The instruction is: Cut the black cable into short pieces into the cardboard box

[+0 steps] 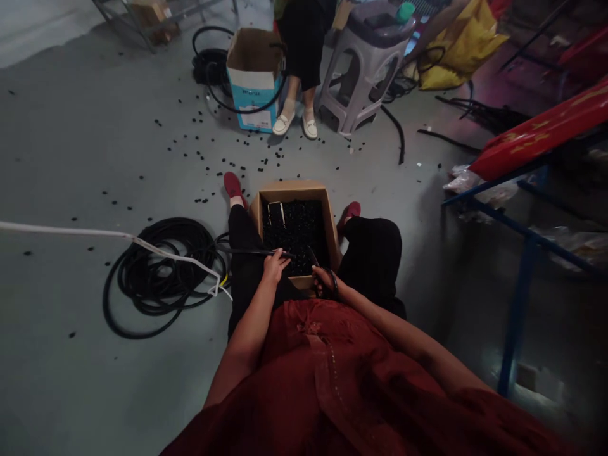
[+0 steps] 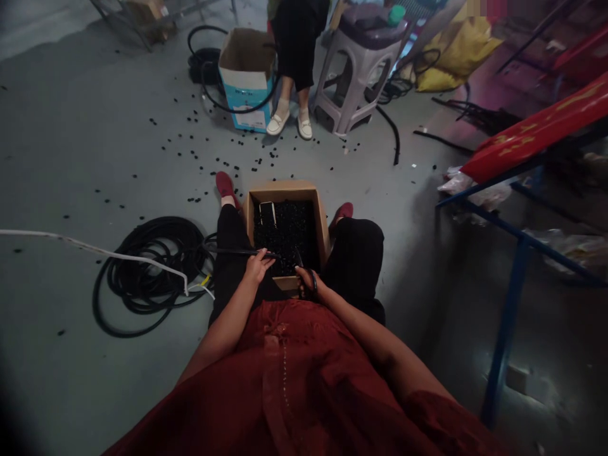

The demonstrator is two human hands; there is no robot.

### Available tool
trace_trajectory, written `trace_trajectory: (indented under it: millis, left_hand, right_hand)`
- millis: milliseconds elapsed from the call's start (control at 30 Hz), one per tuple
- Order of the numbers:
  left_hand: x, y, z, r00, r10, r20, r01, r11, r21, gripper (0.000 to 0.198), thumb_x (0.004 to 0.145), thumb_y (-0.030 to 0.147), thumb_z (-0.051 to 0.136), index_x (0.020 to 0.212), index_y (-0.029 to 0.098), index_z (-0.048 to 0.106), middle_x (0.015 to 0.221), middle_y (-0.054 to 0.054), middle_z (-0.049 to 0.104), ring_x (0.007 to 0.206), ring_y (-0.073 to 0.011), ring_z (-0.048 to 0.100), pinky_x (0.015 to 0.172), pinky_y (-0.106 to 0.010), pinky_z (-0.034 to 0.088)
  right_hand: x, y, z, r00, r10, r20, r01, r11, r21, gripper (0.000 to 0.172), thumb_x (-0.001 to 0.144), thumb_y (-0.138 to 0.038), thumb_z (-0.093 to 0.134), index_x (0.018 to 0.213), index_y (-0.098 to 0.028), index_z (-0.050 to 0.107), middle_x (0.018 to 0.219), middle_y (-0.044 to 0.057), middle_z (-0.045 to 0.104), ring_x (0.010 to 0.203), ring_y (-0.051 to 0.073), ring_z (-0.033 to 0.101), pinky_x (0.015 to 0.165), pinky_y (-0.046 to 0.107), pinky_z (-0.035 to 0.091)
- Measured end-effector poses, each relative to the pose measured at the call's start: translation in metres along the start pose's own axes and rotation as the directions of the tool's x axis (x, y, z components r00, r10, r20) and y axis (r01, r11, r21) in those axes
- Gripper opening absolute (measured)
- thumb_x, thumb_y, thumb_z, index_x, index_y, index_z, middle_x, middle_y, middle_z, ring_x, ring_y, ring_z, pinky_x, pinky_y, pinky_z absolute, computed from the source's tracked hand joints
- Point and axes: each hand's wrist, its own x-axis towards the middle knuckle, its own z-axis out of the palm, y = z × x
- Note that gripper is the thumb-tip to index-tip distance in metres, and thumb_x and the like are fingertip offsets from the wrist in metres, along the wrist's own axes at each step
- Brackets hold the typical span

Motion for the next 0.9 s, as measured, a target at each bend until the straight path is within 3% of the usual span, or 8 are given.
trace_trajectory:
  millis: [233, 400, 733, 900]
  left_hand:
    - [0.009, -0.004, -0.001, 0.998, -0.024, -0.053, 0.027, 0.998, 0.057, 0.01, 0.077, 0.017, 0.065, 0.084, 0.017, 0.058, 0.078, 0.001, 0.066, 0.077, -0.0128, 0.065, 0.096, -0.049, 0.047]
    - [0.013, -0.005, 0.001, 0.998, -0.042, -0.04, 0.045, 0.996, 0.072, 0.008, 0.077, 0.016, 0.063, 0.084, 0.018, 0.058, 0.08, -0.001, 0.067, 0.079, -0.0135, 0.064, 0.096, -0.051, 0.046]
    - [-0.002, 0.004, 0.012, 0.999, -0.039, -0.009, 0.04, 0.991, 0.128, 0.016, 0.07, 0.019, 0.073, 0.08, 0.017, 0.06, 0.079, -0.002, 0.067, 0.082, -0.0141, 0.063, 0.097, -0.049, 0.046]
    - [-0.017, 0.024, 0.027, 0.999, 0.023, 0.023, -0.026, 0.983, 0.179, 0.019, 0.067, 0.018, 0.076, 0.076, 0.016, 0.06, 0.078, -0.002, 0.064, 0.087, -0.0166, 0.063, 0.097, -0.049, 0.046]
  right_hand:
    - [0.015, -0.002, -0.004, 0.988, 0.155, 0.027, -0.157, 0.98, 0.119, 0.031, 0.098, -0.045, 0.038, 0.084, -0.019, 0.047, 0.048, -0.006, 0.047, 0.032, 0.008, 0.039, 0.034, 0.019, 0.032]
    - [0.02, -0.001, -0.009, 0.974, 0.226, -0.032, -0.216, 0.957, 0.196, 0.034, 0.099, -0.045, 0.036, 0.083, -0.018, 0.047, 0.049, -0.005, 0.046, 0.033, 0.008, 0.039, 0.036, 0.02, 0.035]
    - [0.024, -0.001, -0.003, 0.985, 0.174, -0.021, -0.167, 0.968, 0.186, 0.029, 0.098, -0.044, 0.04, 0.087, -0.018, 0.047, 0.051, -0.006, 0.047, 0.034, 0.007, 0.039, 0.035, 0.017, 0.034]
    - [0.024, -0.002, 0.002, 0.992, 0.127, 0.017, -0.128, 0.977, 0.172, 0.029, 0.098, -0.043, 0.041, 0.086, -0.018, 0.048, 0.051, -0.006, 0.048, 0.034, 0.007, 0.039, 0.035, 0.018, 0.035]
